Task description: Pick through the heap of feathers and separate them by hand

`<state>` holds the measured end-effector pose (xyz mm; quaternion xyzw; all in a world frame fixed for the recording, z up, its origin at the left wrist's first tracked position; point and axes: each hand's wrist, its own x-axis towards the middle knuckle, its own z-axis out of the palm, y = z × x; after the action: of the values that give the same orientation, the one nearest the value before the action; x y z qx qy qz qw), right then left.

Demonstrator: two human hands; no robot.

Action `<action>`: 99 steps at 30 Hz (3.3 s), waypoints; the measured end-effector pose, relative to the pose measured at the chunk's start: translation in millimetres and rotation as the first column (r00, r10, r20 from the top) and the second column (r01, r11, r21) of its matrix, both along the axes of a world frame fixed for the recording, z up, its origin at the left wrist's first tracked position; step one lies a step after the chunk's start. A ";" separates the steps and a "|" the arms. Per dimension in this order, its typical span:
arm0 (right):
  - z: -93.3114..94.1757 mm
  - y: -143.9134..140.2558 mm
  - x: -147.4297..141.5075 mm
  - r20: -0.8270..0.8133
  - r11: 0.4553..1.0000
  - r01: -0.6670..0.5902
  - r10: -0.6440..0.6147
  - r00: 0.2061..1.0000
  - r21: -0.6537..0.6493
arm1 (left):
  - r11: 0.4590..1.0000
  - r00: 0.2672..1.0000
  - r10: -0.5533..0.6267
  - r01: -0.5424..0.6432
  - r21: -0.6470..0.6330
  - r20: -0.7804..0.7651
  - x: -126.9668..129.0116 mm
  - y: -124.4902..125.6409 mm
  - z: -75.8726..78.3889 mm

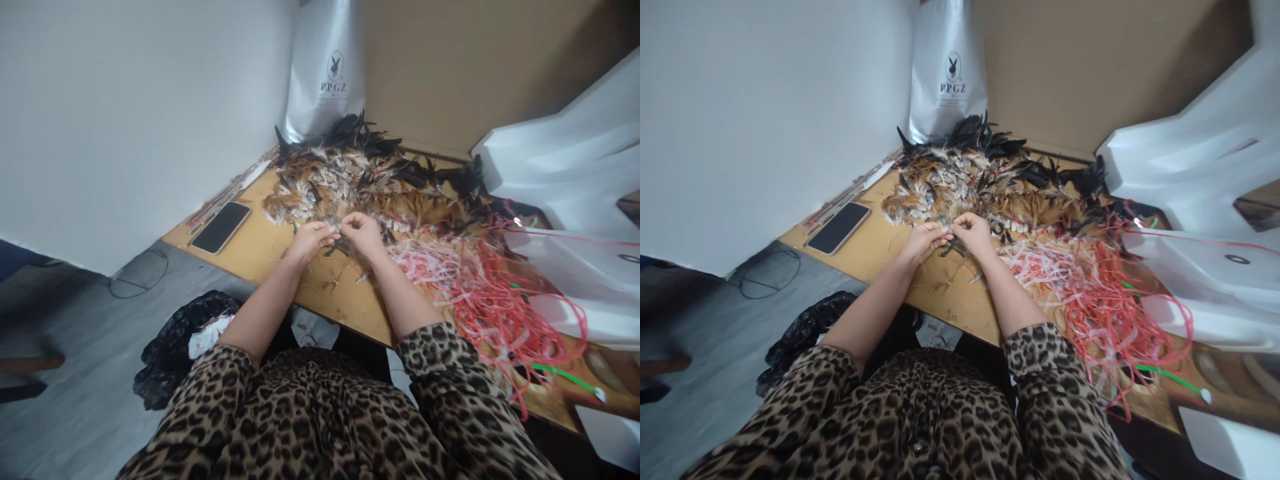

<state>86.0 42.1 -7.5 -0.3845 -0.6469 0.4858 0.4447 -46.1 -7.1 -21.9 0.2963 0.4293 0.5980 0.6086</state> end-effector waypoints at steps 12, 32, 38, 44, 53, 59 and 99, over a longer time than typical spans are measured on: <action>2.5 -8.9 -4.7 -0.020 0.992 0.096 -0.095 0.995 0.077 | 1.000 0.998 0.000 0.001 -0.011 0.059 -1.1 0.1 0.5; 1.8 -1.6 -1.6 -0.202 0.979 0.051 -0.092 0.975 -0.198 | 1.000 0.999 -0.015 0.015 -0.024 -0.037 -1.4 0.5 -3.5; 3.3 1.2 1.4 -0.343 0.914 -0.097 -0.048 0.938 -0.394 | 0.999 0.998 -0.054 0.054 0.001 -0.043 -2.8 -0.9 -3.0; 0.5 0.3 -1.3 -0.334 0.911 -0.112 -0.029 0.942 -0.396 | 0.997 0.995 -0.079 0.080 0.011 -0.057 -2.9 -0.6 -4.8; -7.4 1.7 -3.9 -0.330 0.915 -0.122 -0.013 0.944 -0.384 | 0.997 0.996 -0.083 0.083 0.000 -0.018 -1.2 -0.9 -2.9; -3.2 0.7 -1.6 -0.311 0.907 -0.133 0.002 0.950 -0.401 | 0.996 0.996 -0.089 0.089 0.019 0.002 -2.2 0.2 -4.9; -5.4 0.6 -1.1 -0.220 0.940 -0.062 -0.013 0.975 -0.334 | 0.995 0.996 -0.090 0.089 0.032 0.022 -4.5 -1.1 -2.7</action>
<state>84.9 42.7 -12.9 -0.3914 -0.5053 0.6348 0.4341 -50.6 -8.2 -24.6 0.3175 0.3989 0.5802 0.6352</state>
